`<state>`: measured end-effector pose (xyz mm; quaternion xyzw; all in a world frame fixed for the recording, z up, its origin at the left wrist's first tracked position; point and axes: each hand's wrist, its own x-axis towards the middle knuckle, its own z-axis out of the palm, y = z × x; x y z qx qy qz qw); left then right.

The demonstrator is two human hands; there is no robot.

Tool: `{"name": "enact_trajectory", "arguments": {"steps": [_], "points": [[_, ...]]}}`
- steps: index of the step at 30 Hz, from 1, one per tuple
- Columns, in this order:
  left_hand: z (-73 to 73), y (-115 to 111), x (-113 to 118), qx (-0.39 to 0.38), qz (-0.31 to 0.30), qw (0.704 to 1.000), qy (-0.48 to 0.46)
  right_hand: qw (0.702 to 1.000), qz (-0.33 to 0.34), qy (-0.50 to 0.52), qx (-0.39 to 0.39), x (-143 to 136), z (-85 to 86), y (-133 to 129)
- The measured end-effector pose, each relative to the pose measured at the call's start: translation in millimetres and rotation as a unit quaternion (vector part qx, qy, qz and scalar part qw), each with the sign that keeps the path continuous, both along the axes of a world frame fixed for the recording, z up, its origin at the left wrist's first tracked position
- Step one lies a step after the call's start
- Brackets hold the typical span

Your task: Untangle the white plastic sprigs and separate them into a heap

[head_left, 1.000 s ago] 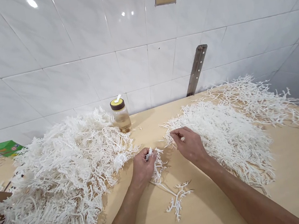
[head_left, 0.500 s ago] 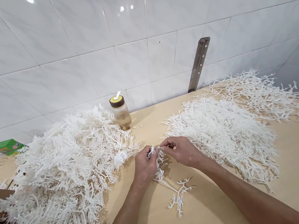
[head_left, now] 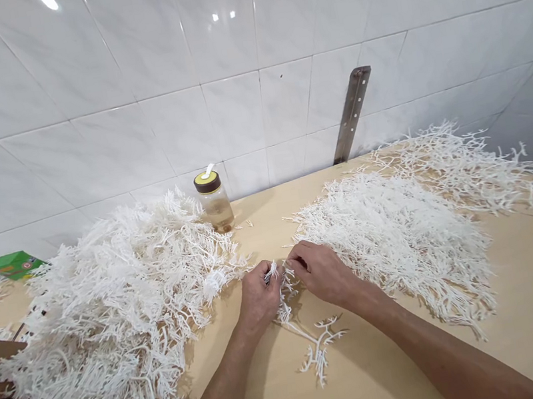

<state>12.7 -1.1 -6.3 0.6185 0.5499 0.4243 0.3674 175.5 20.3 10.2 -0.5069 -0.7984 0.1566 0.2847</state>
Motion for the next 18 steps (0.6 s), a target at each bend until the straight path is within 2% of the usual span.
{"name": "enact_trajectory", "arguments": {"steps": [3,6,8,11,14,18], "points": [[-1.7,2,-2,0.011,-0.005,1.0,0.017,0.996,-0.013,-0.067,0.064,-5,-4.7,1],[-2.0,2,-2,0.012,-0.011,1.0,0.0,0.989,-0.088,-0.088,0.076,1,-8.3,10],[-2.7,1,-1,0.01,-0.003,1.0,-0.018,0.984,-0.152,-0.056,0.079,11,-10.7,18],[-5.9,0,1,0.014,0.026,0.999,-0.045,0.981,-0.175,0.018,0.084,24,-11.6,26],[-9.0,0,2,0.029,0.049,0.997,-0.054,0.983,-0.156,0.085,0.034,23,-4.5,21],[-6.1,-2,3,0.041,0.059,0.997,-0.033,0.987,-0.031,0.104,-0.122,9,14.3,5]]}}
